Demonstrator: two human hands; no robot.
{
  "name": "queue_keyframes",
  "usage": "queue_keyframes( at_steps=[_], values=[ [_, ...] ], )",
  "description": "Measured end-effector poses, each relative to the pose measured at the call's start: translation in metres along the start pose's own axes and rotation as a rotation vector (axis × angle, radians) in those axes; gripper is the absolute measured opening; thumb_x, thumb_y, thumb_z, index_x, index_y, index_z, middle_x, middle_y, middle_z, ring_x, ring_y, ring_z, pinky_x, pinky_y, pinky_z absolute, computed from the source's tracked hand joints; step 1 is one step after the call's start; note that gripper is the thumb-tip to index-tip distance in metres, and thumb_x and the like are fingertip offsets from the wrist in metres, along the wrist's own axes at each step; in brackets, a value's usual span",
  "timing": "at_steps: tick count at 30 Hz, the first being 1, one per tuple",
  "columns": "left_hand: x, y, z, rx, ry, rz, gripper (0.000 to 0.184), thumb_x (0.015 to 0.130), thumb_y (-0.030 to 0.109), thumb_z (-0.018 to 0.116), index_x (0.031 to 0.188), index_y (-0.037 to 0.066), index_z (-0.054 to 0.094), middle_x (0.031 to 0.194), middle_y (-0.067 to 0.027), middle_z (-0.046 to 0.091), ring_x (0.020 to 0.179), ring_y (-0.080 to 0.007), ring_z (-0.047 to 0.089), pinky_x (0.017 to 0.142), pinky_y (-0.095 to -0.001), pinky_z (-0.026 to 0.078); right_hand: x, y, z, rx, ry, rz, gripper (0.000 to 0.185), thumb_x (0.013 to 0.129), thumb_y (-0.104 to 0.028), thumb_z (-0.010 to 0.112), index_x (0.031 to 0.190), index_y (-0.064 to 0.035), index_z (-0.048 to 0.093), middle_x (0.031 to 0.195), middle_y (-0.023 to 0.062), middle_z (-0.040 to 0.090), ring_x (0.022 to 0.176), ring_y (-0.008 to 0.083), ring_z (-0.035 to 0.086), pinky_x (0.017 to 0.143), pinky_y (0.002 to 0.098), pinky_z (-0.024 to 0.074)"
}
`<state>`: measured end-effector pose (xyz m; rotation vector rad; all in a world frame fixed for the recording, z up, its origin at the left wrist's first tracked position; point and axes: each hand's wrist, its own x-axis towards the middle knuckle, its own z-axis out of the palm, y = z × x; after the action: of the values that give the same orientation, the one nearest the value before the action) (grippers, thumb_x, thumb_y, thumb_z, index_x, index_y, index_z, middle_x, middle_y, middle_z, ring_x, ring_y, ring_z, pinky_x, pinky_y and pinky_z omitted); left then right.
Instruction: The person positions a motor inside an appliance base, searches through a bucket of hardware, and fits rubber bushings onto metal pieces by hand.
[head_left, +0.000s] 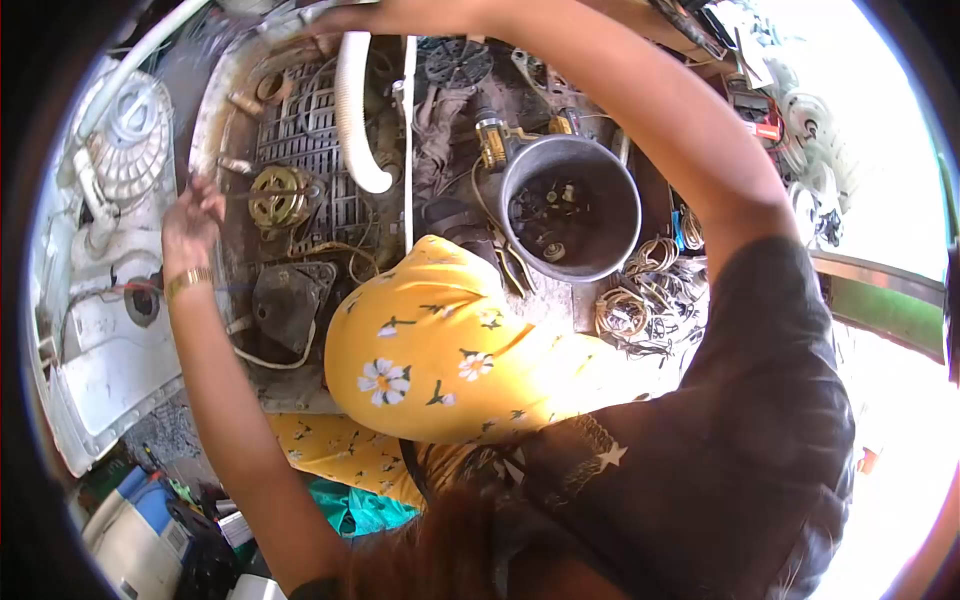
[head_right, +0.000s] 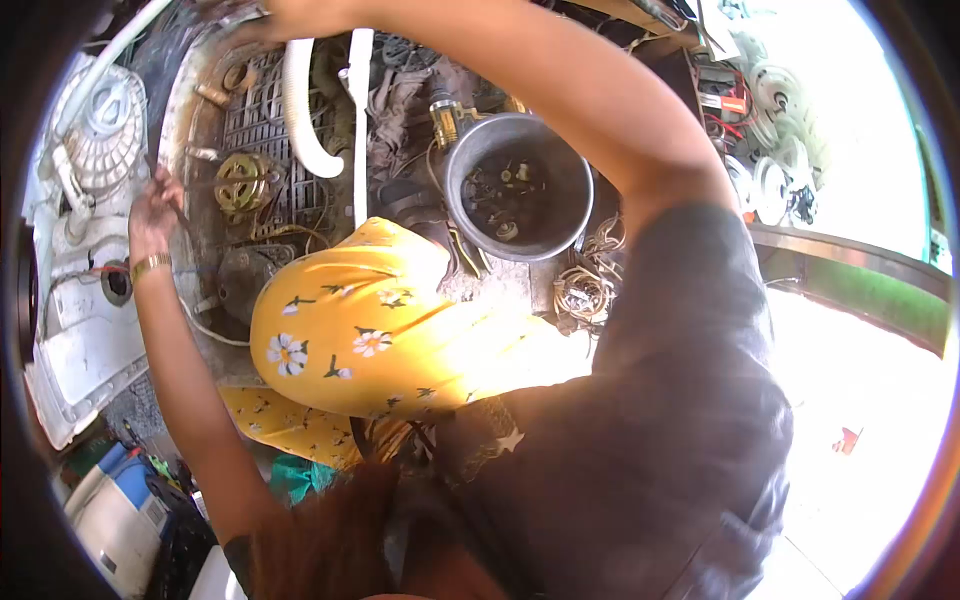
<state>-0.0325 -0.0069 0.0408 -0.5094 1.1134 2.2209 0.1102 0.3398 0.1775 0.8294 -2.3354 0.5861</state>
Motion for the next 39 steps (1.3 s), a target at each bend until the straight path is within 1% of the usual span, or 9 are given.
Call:
queue_keyframes(
  at_steps=[3, 9, 14, 15, 20, 25, 28, 35, 39],
  values=[
    [-0.023, -0.025, 0.017, 0.247, -0.044, 0.172, 0.023, 0.095, 0.018, 0.042, 0.115, 0.008, 0.048, 0.079, -0.0005, 0.047, 0.063, -0.0082, 0.04, 0.047, -0.0194, 0.034, -0.128, 0.008, -0.037, 0.006, -0.069, 0.516, 0.028, 0.08, -0.015, 0.063, 0.107, -0.0094, 0.059, 0.089, 0.0091, 0.065, 0.077, 0.0227, 0.063, 0.075, 0.0369, 0.0494],
    [-0.074, -0.079, 0.073, 0.584, 0.006, 0.291, 0.032, 0.093, 0.018, 0.049, 0.124, 0.01, 0.046, 0.084, 0.0024, 0.047, 0.066, -0.0064, 0.04, 0.047, -0.0187, 0.031, -0.359, -0.01, 0.009, -0.126, -0.474, 1.109, 0.02, 0.081, -0.025, 0.058, 0.089, -0.0071, 0.064, 0.083, 0.0174, 0.064, 0.079, 0.0346, 0.061, 0.071, 0.042, 0.049],
    [-0.002, 0.037, -0.104, -0.046, -0.309, 0.094, 0.004, 0.084, -0.002, 0.049, 0.084, 0.001, 0.047, 0.072, -0.0032, 0.044, 0.06, -0.0115, 0.04, 0.057, -0.0214, 0.041, -0.419, -0.03, 0.073, -0.205, -0.666, 1.056, 0.022, 0.08, -0.016, 0.051, 0.098, -0.0115, 0.063, 0.108, 0.0178, 0.059, 0.091, 0.0332, 0.061, 0.075, 0.041, 0.051],
    [-0.024, 0.046, -0.088, -0.236, -0.337, 0.063, 0.012, 0.087, 0.002, 0.047, 0.098, -0.003, 0.049, 0.076, -0.0032, 0.042, 0.062, -0.0125, 0.039, 0.056, -0.0203, 0.04, -0.425, -0.028, 0.086, -0.243, -0.658, 0.998, 0.023, 0.081, -0.014, 0.05, 0.099, -0.0126, 0.063, 0.113, 0.0182, 0.057, 0.091, 0.0332, 0.061, 0.074, 0.0408, 0.0515],
    [-0.164, -0.001, 0.048, 0.605, -0.208, 0.358, 0.049, 0.094, 0.023, 0.045, 0.137, 0.003, 0.03, 0.085, 0.0015, 0.04, 0.065, -0.0019, 0.033, 0.042, -0.0128, 0.028, -0.431, -0.021, 0.105, -0.318, -0.823, 0.9, 0.021, 0.081, -0.011, 0.046, 0.094, -0.0106, 0.062, 0.101, 0.0167, 0.061, 0.085, 0.03, 0.063, 0.07, 0.0401, 0.0526],
    [-0.225, -0.03, 0.012, 1.244, -0.289, 0.145, 0.045, 0.083, 0.028, 0.062, 0.117, 0.003, 0.05, 0.074, 0.0019, 0.048, 0.062, -0.0025, 0.041, 0.045, -0.0163, 0.033, -0.421, -0.013, 0.078, -0.152, -0.865, 0.919, 0.015, 0.078, -0.014, 0.053, 0.086, -0.013, 0.067, 0.079, 0.0109, 0.065, 0.08, 0.0302, 0.065, 0.068, 0.0401, 0.0535],
    [-0.244, -0.073, -0.006, 1.313, -0.111, 0.17, 0.03, 0.078, 0.018, 0.064, 0.102, 0.001, 0.057, 0.083, -0.003, 0.058, 0.074, -0.0079, 0.052, 0.06, -0.0232, 0.043, -0.404, -0.019, 0.077, -0.146, -1.101, 0.971, 0.023, 0.076, -0.017, 0.057, 0.098, -0.0138, 0.064, 0.092, 0.0123, 0.064, 0.088, 0.0319, 0.063, 0.072, 0.0408, 0.0529],
    [-0.266, -0.147, -0.063, 1.38, 0.117, 0.255, 0.028, 0.078, 0.016, 0.064, 0.101, 0.0, 0.057, 0.088, -0.0044, 0.06, 0.079, -0.01, 0.055, 0.067, -0.0252, 0.045, -0.406, -0.039, 0.114, -0.252, -0.765, 0.926, 0.044, 0.077, -0.022, 0.059, 0.12, -0.0191, 0.053, 0.117, 0.0135, 0.054, 0.107, 0.0339, 0.055, 0.081, 0.0415, 0.0505],
    [-0.268, -0.163, -0.07, 1.375, 0.185, 0.308, 0.028, 0.078, 0.016, 0.064, 0.101, 0.0, 0.057, 0.088, -0.0045, 0.06, 0.079, -0.0102, 0.055, 0.068, -0.0253, 0.045, -0.393, -0.02, 0.08, -0.072, -1.225, 0.944, 0.044, 0.076, -0.02, 0.058, 0.119, -0.0172, 0.055, 0.114, 0.0133, 0.058, 0.103, 0.0294, 0.059, 0.08, 0.0414, 0.0508]
  ],
)
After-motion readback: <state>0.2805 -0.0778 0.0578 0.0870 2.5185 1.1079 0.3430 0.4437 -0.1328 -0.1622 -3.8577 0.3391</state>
